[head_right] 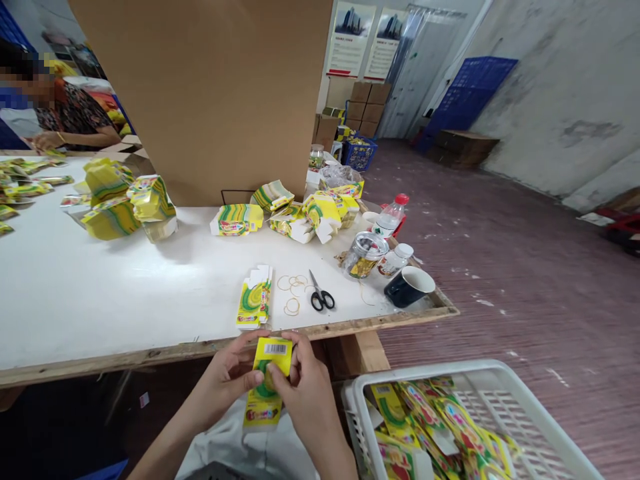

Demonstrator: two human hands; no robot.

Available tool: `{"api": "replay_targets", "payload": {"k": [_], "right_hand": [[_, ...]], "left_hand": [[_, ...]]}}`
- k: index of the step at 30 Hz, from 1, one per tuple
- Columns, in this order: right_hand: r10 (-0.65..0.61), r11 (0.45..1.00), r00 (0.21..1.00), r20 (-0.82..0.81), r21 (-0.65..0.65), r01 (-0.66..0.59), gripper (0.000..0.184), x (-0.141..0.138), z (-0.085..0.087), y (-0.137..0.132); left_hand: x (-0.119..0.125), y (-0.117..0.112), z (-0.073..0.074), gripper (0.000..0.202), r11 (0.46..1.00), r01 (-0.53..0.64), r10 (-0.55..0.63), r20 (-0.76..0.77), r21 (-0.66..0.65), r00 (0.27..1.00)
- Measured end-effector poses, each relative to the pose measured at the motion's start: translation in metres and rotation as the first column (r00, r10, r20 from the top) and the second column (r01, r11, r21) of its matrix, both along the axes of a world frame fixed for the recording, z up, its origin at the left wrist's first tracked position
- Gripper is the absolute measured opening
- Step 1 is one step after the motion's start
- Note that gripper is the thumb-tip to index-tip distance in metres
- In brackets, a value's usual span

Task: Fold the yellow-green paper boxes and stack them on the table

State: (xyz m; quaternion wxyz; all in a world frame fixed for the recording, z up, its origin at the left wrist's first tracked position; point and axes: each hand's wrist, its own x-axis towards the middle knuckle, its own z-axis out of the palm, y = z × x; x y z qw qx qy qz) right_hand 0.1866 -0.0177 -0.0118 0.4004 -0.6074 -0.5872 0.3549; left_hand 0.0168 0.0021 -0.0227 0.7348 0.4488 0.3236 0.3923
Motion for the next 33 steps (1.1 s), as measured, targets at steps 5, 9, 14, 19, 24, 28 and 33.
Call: {"api": "replay_targets", "payload": {"k": [5,9,14,19,24,28,33], "right_hand": [[-0.052,0.999,0.998,0.042,-0.003,0.052,0.032,-0.002,-0.004,-0.001],[-0.020,1.000,1.000,-0.012,0.023,0.021,0.031,0.003,-0.002,-0.001],[-0.018,0.990,0.996,-0.082,0.141,0.030,0.029,0.013,0.000,0.000],[-0.258,0.942,0.932,0.255,0.282,0.183,0.028,0.067,0.017,-0.023],[-0.428,0.879,0.734,0.527,0.432,0.202,0.048,0.115,0.032,-0.048],[-0.296,0.928,0.869,0.396,0.333,0.165,0.027,0.080,0.021,-0.037],[-0.167,0.929,0.964,0.206,0.361,0.084,0.018,0.013,0.010,-0.013]], "left_hand": [[0.002,0.002,0.001,0.057,1.000,0.002,-0.002,-0.015,-0.007,1.000],[0.001,0.003,0.001,0.056,0.999,-0.037,0.038,0.014,-0.034,0.999],[0.011,0.001,0.002,0.055,0.999,-0.026,0.027,0.051,-0.034,0.998],[0.016,0.031,-0.004,0.050,0.957,-0.081,0.194,-0.408,0.278,0.892],[-0.004,0.083,-0.029,0.040,0.839,-0.233,0.544,-0.776,0.492,0.319],[-0.013,0.093,-0.039,0.024,0.816,-0.264,0.575,-0.763,0.514,0.296],[-0.013,0.059,-0.015,0.011,0.778,-0.297,0.628,-0.663,0.554,0.409]]}}
